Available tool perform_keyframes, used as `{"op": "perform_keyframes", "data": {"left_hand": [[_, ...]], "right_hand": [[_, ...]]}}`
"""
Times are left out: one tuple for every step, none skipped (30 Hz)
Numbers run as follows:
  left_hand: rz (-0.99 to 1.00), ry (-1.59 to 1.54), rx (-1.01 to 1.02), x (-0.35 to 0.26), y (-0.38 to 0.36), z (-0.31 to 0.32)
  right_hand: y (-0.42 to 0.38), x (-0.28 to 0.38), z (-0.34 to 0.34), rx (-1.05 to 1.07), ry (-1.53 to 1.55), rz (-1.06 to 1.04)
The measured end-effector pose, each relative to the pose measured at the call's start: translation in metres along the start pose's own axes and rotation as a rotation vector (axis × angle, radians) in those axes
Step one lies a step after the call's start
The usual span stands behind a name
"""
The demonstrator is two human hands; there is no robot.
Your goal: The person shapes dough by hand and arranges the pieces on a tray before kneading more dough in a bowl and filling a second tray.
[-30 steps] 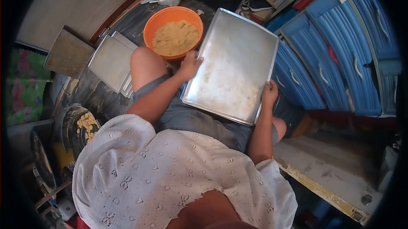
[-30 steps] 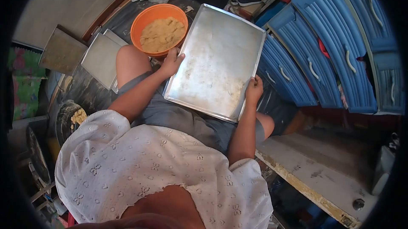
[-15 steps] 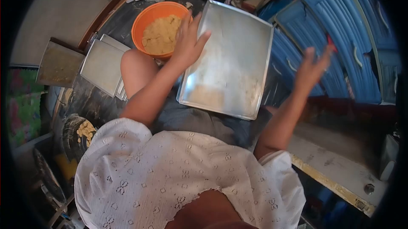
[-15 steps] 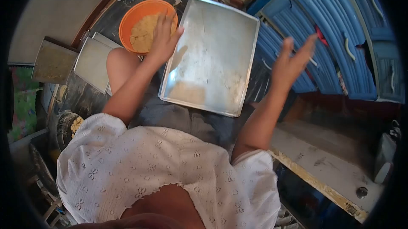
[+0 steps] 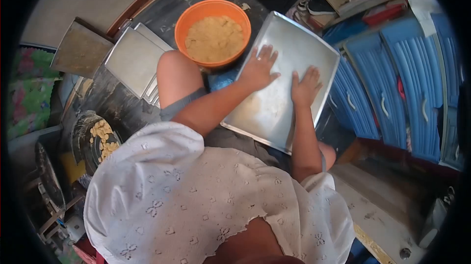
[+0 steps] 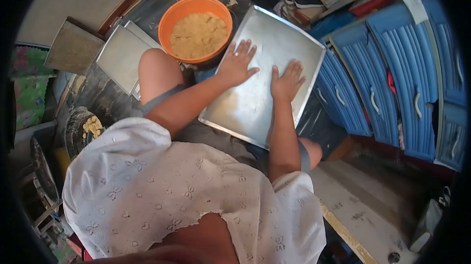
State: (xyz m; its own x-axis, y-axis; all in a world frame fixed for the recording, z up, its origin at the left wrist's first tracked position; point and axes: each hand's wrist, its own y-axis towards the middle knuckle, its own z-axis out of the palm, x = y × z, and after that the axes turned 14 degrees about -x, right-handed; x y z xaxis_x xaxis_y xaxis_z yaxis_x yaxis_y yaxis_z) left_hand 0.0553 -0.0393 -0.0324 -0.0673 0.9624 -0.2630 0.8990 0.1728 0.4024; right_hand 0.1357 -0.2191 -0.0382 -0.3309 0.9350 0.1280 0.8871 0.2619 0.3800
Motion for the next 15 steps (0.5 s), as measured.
{"op": "perform_keyframes", "data": {"left_hand": [[0.003,-0.047,0.062,0.0,0.001,-0.002],[0.005,-0.098,0.125,0.003,0.001,-0.003],[-0.003,-0.306,0.08,0.012,0.002,-0.009],[-0.008,-0.308,0.076,0.029,0.008,-0.016],[0.006,-0.275,-0.028,0.053,0.017,-0.023],[0.018,-0.242,-0.129,0.082,0.026,-0.028],[-0.156,-0.334,-0.154,0.114,0.033,-0.029],[-0.329,-0.42,-0.177,0.152,0.041,-0.028],[-0.448,-0.476,-0.111,0.193,0.051,-0.03],[-0.615,-0.481,-0.074,0.234,0.055,-0.016],[-0.783,-0.484,-0.039,0.264,0.054,-0.003],[-0.794,-0.486,-0.036,0.278,0.05,-0.002],[-0.882,-0.532,0.0,0.292,0.048,-0.003],[-0.97,-0.577,0.041,0.303,0.047,0.0],[-0.983,-0.577,0.051,0.314,0.049,0.009]], "right_hand": [[0.004,0.0,0.001,-0.006,0.007,-0.012],[0.001,-0.001,0.001,0.005,0.023,0.009],[0.001,-0.002,0.001,0.019,0.036,0.035],[0.008,0.002,-0.002,0.019,0.034,0.029],[0.014,0.004,-0.005,0.015,0.129,0.061],[0.021,0.008,-0.01,0.015,0.223,0.093],[0.035,0.018,-0.009,-0.079,0.371,0.056],[0.049,0.04,-0.013,-0.143,0.458,-0.052],[0.064,0.069,-0.019,-0.21,0.547,-0.162],[0.078,0.101,-0.021,-0.192,0.588,-0.235],[0.09,0.133,-0.019,-0.173,0.629,-0.311],[0.1,0.162,-0.013,-0.1,0.677,-0.378],[0.108,0.185,0.003,0.049,0.715,-0.405],[0.114,0.208,0.014,0.195,0.606,-0.442],[0.119,0.229,0.021,0.412,0.547,-0.43]]}}
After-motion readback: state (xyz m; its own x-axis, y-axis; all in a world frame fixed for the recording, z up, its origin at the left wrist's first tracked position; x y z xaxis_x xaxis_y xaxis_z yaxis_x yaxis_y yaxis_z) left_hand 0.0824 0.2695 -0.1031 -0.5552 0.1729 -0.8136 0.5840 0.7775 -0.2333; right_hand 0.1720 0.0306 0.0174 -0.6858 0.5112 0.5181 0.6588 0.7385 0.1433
